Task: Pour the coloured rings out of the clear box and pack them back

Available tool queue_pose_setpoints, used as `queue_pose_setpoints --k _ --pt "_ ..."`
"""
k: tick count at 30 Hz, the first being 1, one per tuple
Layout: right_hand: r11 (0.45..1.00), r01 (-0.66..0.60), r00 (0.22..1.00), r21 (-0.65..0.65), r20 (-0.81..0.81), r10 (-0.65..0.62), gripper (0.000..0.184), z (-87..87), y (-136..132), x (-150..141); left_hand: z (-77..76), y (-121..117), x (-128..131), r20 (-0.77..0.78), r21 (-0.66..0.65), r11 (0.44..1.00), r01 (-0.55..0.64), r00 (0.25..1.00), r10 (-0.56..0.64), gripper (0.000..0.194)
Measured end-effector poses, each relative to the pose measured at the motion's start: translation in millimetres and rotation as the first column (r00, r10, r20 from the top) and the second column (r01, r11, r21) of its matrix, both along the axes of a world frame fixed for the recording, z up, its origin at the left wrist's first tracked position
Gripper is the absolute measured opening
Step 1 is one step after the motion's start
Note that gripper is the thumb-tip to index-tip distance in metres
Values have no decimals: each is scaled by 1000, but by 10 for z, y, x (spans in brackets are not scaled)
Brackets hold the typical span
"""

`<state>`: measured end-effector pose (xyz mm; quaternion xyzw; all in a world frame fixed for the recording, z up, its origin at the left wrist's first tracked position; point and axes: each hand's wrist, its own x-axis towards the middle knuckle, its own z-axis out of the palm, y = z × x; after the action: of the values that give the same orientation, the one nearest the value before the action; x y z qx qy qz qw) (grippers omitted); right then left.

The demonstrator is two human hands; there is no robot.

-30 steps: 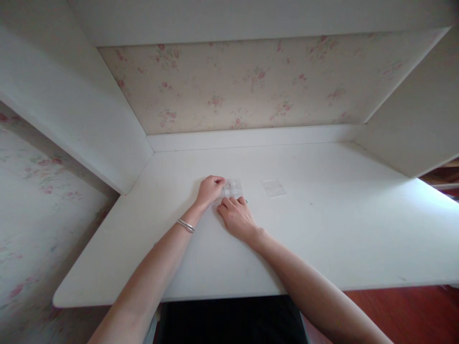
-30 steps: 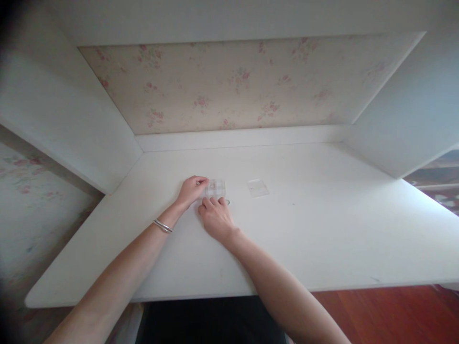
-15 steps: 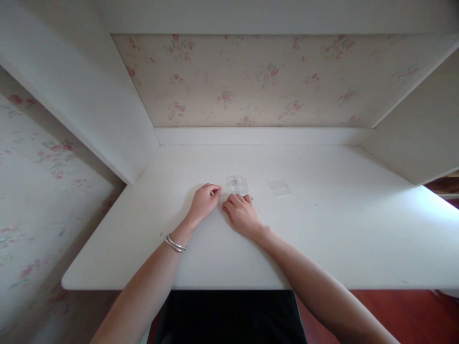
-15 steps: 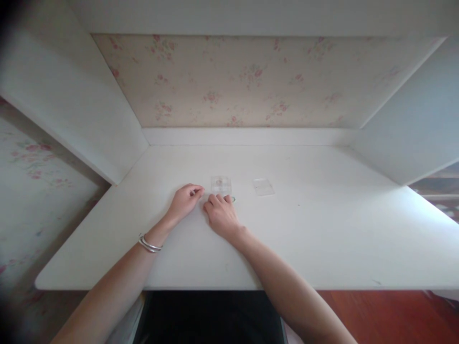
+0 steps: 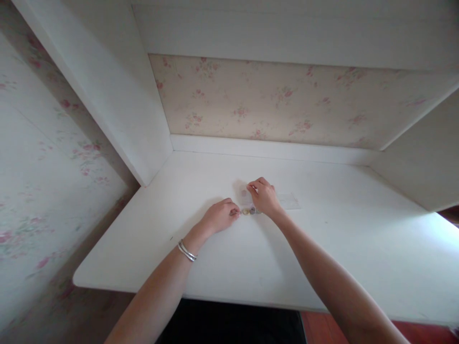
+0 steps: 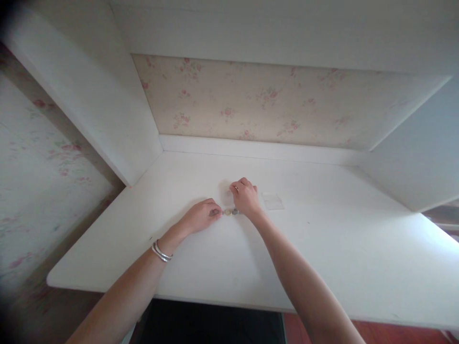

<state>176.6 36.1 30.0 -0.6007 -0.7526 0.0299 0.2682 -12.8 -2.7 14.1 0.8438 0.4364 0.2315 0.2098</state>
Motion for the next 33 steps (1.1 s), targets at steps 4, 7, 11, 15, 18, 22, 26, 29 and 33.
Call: queue_pose_setpoints --k 4,7,11,15,18,22,26,29,33 --pt "999 -10 998 -47 64 13 24 -48 75 -34 -18 -1 -9 -41 -17 1000 13 999 -13 18" --pt "999 12 1000 -41 23 -11 23 -106 64 -21 -30 -2 -2 -47 -22 1000 1 999 -2 20" --pt "999 21 995 42 -100 -16 25 -155 -39 60 -48 19 9 -10 -40 999 -7 1000 6 21" --pt "996 20 989 92 -145 -6 27 -183 -267 106 -51 74 16 79 -57 998 -27 996 32 20" --pt "996 -21 997 86 -72 27 27 -173 -479 61 -37 113 18 126 -98 991 -96 986 108 21" --pt "988 -152 984 31 97 148 21 -113 -676 -57 -11 150 23 184 -160 971 -178 961 207 26" --pt "972 -231 949 -37 212 234 20 -81 -714 -137 10 200 59 260 -251 937 -242 916 306 29" --pt "969 -234 936 -85 249 248 21 -90 -696 -161 22 274 129 280 -244 928 -282 896 345 28" --pt "971 -218 925 -99 296 237 24 -112 -696 -185 32 440 276 275 -163 939 -304 900 339 27"
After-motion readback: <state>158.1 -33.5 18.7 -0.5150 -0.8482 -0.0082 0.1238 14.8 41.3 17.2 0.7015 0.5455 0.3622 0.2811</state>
